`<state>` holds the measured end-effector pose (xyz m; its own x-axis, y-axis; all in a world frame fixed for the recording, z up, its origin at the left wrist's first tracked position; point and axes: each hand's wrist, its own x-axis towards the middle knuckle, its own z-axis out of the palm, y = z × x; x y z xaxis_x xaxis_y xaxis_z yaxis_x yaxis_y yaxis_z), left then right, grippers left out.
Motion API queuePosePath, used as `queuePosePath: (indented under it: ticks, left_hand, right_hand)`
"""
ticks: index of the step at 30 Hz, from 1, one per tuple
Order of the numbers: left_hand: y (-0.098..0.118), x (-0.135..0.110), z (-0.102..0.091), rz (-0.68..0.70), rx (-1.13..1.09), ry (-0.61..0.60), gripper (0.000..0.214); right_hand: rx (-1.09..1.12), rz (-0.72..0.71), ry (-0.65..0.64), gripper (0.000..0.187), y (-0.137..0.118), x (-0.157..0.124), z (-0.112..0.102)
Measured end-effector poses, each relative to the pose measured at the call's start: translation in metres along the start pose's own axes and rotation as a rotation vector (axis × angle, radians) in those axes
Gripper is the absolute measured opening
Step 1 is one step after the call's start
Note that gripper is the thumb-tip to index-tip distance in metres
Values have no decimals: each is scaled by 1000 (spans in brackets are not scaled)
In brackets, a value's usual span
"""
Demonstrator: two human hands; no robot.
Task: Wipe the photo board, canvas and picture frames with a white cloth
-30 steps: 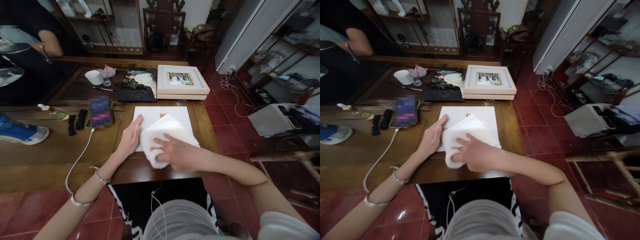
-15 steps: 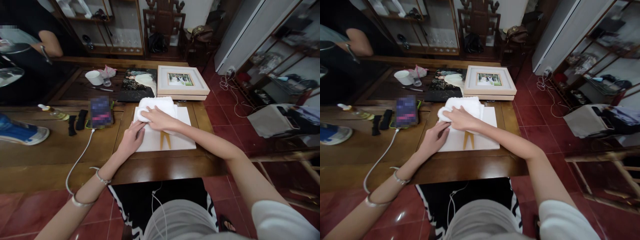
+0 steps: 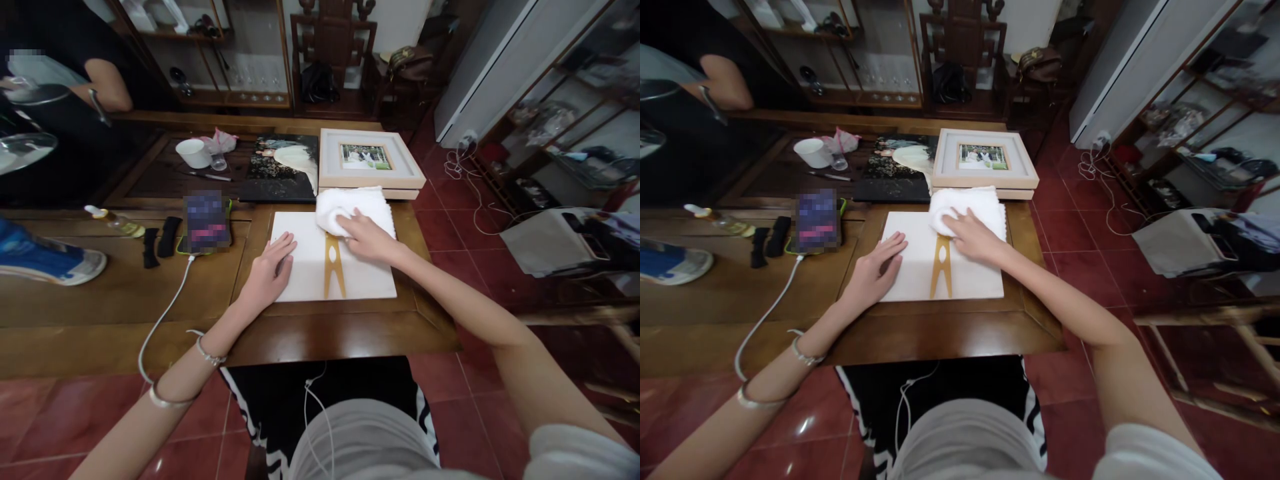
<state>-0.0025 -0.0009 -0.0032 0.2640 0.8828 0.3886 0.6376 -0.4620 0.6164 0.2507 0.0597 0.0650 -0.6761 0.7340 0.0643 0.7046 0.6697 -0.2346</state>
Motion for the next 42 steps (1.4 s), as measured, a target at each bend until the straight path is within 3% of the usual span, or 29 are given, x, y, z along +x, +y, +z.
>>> queuePosePath:
  ticks: [4, 9, 12, 16, 20, 23, 27, 30, 38, 42]
  left_hand:
    - [0, 0, 1, 10, 13, 7, 36]
    - [1, 0, 0, 10, 28, 1, 36]
    - [1, 0, 0, 12, 25, 4, 36]
    - [-1, -1, 1, 19, 27, 12, 36]
    - [-3, -1, 1, 19, 28, 15, 36]
    - [-3, -1, 1, 16, 20, 7, 36]
    - [-3, -1, 0, 7, 10, 3, 37]
    - [-2, -1, 0, 3, 14, -1, 36]
    - [0, -1, 0, 13, 20, 4, 37]
    - [1, 0, -1, 2, 21, -2, 37]
  right_hand:
    - [7, 34, 54, 39, 7, -54, 10]
    - [87, -48, -78, 39, -47, -117, 1]
    - [117, -72, -155, 41, -71, -136, -8]
    - [104, -32, -150, 41, -59, -126, -9]
    - [35, 20, -71, 34, -19, -83, -1]
    - [-22, 74, 32, 16, 8, -47, 5]
    - [-40, 87, 114, 11, 19, -28, 10]
    - [-16, 61, 72, 13, 7, -43, 10]
    - [129, -47, -186, 28, -65, -132, -15]
    - [190, -59, -286, 30, -71, -140, -24]
